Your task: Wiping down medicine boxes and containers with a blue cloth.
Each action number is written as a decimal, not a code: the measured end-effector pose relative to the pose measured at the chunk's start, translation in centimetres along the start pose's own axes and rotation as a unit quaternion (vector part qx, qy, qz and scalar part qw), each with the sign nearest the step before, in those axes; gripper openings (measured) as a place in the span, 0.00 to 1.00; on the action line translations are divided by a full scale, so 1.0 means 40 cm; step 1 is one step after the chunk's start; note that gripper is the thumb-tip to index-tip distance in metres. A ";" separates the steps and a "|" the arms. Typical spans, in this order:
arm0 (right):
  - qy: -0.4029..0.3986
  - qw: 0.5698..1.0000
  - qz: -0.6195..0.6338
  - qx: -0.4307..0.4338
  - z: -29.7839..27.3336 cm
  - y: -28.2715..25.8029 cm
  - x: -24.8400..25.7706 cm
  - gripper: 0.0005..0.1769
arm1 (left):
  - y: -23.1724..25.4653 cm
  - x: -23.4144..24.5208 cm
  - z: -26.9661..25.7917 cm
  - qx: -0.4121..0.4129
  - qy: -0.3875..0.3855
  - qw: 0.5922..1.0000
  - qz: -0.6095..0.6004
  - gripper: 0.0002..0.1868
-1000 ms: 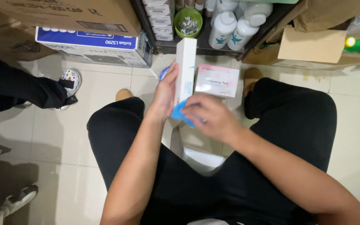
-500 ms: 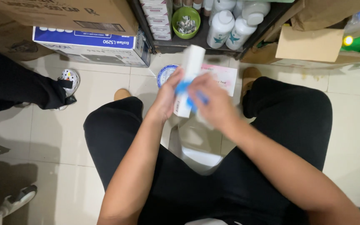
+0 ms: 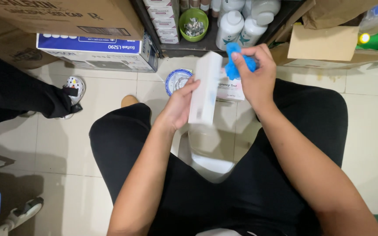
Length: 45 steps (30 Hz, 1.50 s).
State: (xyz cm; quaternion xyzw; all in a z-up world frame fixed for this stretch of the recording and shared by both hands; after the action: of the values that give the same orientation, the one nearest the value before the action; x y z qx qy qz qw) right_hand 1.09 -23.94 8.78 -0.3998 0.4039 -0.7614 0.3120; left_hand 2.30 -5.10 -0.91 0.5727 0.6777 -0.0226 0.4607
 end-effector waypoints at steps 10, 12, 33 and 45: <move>-0.111 0.984 0.021 0.136 -0.142 -0.121 -0.118 0.03 | -0.063 0.233 0.121 -0.060 0.233 0.952 -0.187 0.31; -0.153 0.969 -0.033 0.191 -0.169 -0.163 -0.159 0.02 | -0.079 0.215 0.118 -0.053 0.214 0.951 -0.217 0.31; -0.153 0.971 -0.031 0.178 -0.155 -0.116 -0.160 0.01 | -0.135 0.299 0.160 -0.097 0.329 0.928 -0.148 0.42; -0.018 0.997 -0.007 0.072 -0.054 0.018 -0.081 0.05 | -0.036 0.109 0.040 -0.173 0.274 0.946 -0.004 0.49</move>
State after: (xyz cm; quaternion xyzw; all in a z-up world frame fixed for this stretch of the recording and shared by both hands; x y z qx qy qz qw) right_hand 0.90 -20.89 6.23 -0.3931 0.3394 -0.7832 0.3420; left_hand 2.46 -3.19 -5.38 0.4658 0.7737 0.2505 0.3490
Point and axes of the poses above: each hand's wrist, its own z-axis towards the middle knuckle, its own x-axis out of the back of the hand, y = z × x, the point moved 7 cm from there along z, towards the middle knuckle, and after that the axes turned 3 degrees about y, right-handed, at the moved point
